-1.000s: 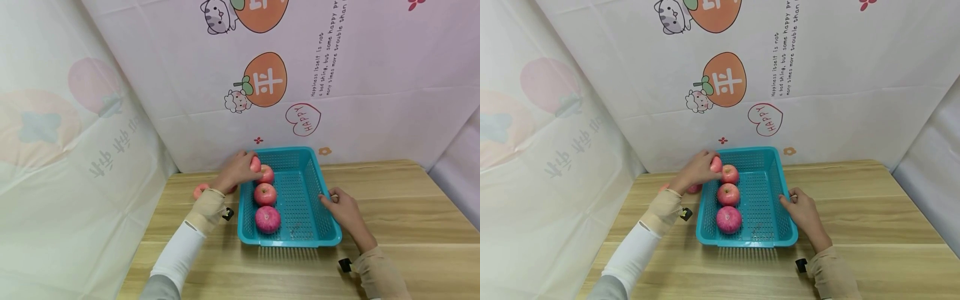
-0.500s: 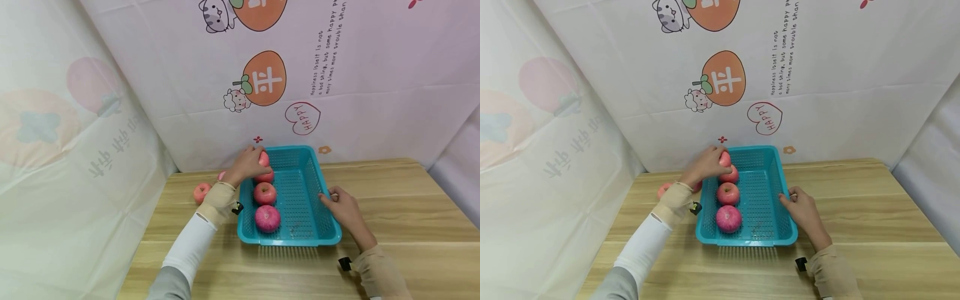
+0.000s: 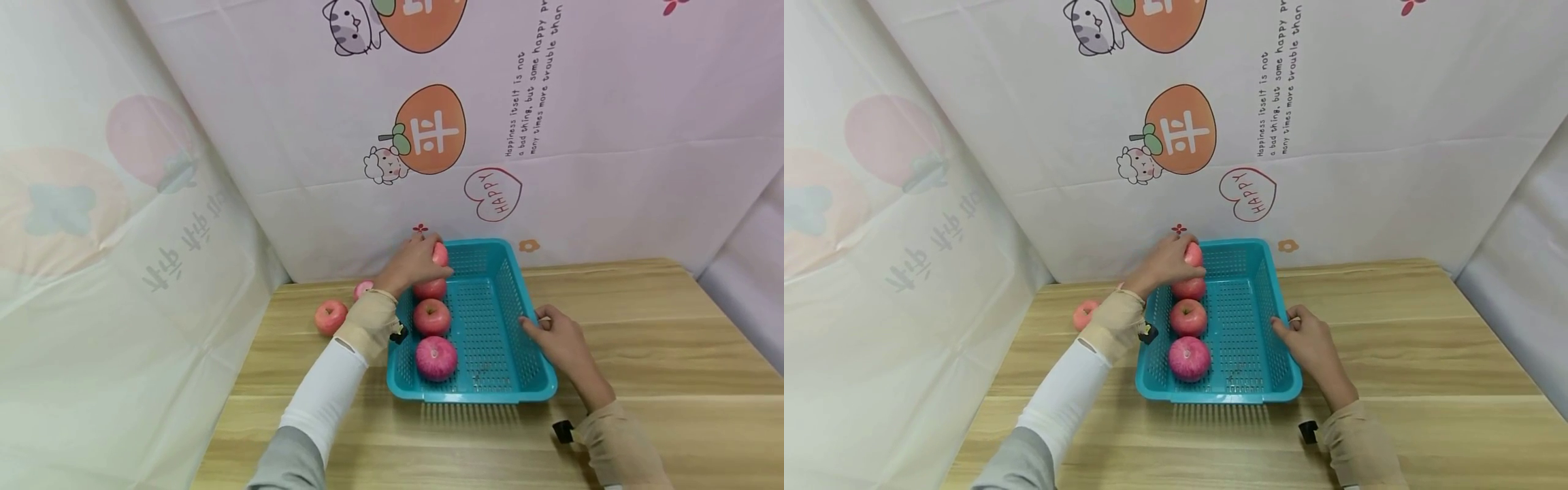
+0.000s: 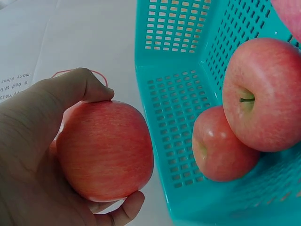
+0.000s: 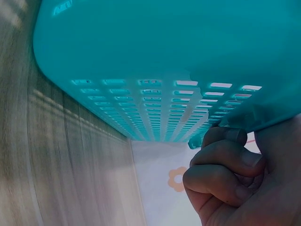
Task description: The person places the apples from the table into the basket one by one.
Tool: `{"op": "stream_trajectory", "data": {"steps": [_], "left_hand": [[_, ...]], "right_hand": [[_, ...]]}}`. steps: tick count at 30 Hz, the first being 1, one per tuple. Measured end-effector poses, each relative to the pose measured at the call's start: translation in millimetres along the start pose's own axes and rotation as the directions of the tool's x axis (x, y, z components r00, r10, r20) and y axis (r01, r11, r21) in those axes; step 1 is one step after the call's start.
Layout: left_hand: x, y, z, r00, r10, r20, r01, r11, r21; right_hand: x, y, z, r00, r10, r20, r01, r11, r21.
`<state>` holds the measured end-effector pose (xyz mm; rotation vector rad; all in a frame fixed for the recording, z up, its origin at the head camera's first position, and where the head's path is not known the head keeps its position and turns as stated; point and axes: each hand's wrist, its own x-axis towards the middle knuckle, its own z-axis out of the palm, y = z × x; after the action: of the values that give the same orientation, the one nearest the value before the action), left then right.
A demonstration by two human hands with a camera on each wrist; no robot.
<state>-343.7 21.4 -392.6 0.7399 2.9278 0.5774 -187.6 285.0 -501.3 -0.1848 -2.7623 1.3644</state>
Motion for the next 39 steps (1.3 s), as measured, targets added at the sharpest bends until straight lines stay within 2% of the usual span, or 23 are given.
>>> {"op": "stream_trajectory", "data": {"steps": [7,17,30,39], "left_hand": [[7.3,6.1,3.1,1.0,0.001,0.014,-0.001,1.0,0.012],[17.2,11.3,9.8,0.999,0.036,-0.016,-0.035,0.997,0.073],[30.1,14.9,23.4,0.999,0.03,-0.011,-0.029,0.996,0.089],[33.4,17.3,28.7,1.0,0.009,0.006,-0.01,0.997,0.075]], "right_hand": [[-0.7,-0.9,-0.1,1.0,0.008,-0.005,-0.008,1.0,-0.006],[1.2,0.9,1.4,1.0,-0.003,-0.016,0.003,1.0,0.006],[1.1,1.8,1.1,1.0,-0.014,-0.024,0.014,1.0,0.001],[1.0,0.2,0.5,1.0,-0.011,-0.008,0.011,1.0,0.003]]}}
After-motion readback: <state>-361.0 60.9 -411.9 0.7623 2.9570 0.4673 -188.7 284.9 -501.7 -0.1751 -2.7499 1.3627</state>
